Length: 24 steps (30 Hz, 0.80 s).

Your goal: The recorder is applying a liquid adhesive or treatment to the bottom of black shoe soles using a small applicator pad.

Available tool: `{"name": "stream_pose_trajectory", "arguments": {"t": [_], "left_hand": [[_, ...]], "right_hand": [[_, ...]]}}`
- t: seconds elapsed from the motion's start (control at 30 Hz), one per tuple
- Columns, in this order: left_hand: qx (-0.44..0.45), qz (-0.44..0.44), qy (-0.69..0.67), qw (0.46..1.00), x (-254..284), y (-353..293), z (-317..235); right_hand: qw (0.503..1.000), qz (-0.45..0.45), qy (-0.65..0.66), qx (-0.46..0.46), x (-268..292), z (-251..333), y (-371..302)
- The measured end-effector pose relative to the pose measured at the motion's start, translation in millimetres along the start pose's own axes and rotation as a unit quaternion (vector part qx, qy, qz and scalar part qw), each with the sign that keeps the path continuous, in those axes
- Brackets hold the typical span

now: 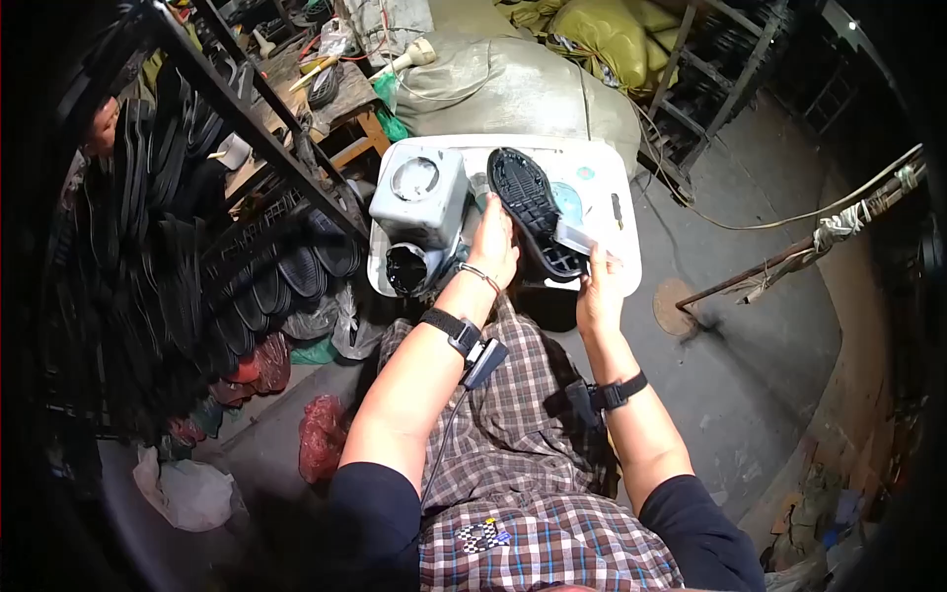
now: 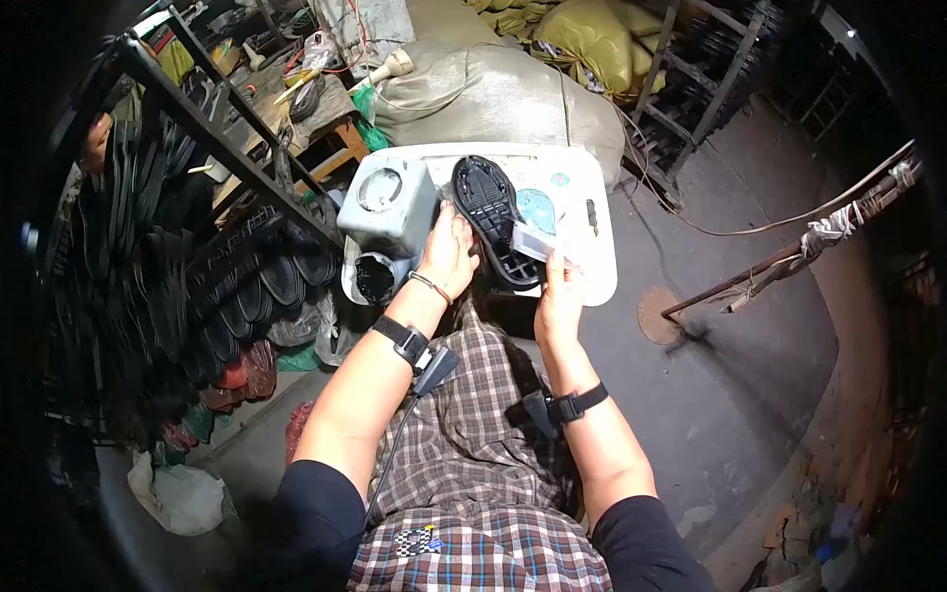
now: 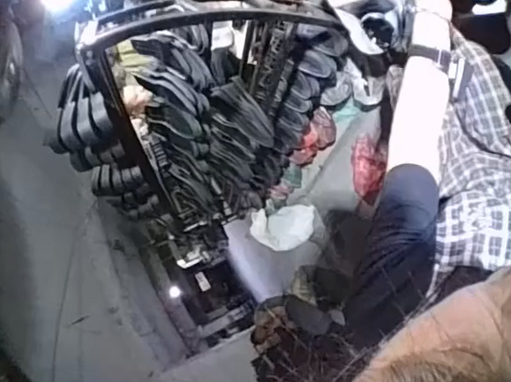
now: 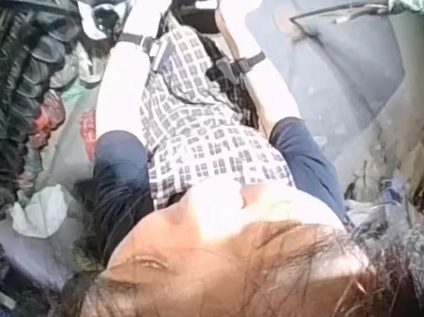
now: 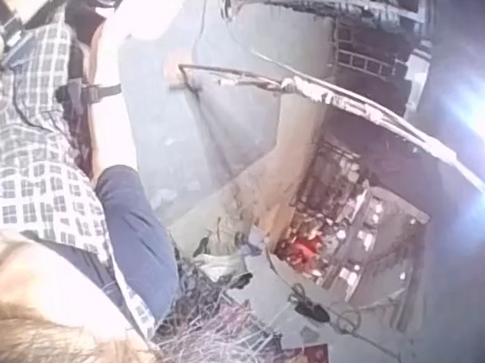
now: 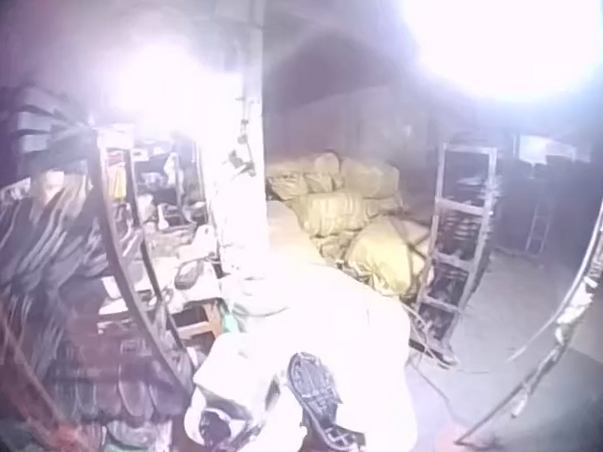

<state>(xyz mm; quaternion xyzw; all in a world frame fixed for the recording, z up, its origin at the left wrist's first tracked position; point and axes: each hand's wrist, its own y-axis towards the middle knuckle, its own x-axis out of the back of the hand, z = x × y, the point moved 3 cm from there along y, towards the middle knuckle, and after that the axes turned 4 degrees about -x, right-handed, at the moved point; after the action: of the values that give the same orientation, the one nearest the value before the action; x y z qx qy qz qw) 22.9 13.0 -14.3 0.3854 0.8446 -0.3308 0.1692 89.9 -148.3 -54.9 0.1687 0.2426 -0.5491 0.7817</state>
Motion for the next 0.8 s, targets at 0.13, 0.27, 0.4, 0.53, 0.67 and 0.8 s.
{"name": "stream_pose_trajectory", "arguments": {"t": [0.13,0.27,0.4,0.53,0.67,0.8], "left_hand": [[-0.036,0.012,-0.041,0.998,18,1,23],[-0.056,0.04,-0.064,0.996,12,2,32],[-0.048,0.039,-0.011,0.998,16,11,33],[-0.037,0.03,0.01,0.999,36,-14,50],[-0.037,-0.01,0.03,0.999,64,-86,76],[-0.019,-0.066,0.021,0.997,105,-155,85]], "right_hand": [[0.993,0.048,-0.057,-0.093,4,-5,10],[0.997,0.041,-0.017,-0.067,-10,-3,0],[0.998,0.016,-0.03,-0.053,-3,-5,4],[0.991,0.038,-0.126,0.024,-39,28,-22],[0.966,0.203,-0.162,-0.02,-80,6,-47],[0.852,0.302,-0.417,0.094,-135,-38,-52]]}}
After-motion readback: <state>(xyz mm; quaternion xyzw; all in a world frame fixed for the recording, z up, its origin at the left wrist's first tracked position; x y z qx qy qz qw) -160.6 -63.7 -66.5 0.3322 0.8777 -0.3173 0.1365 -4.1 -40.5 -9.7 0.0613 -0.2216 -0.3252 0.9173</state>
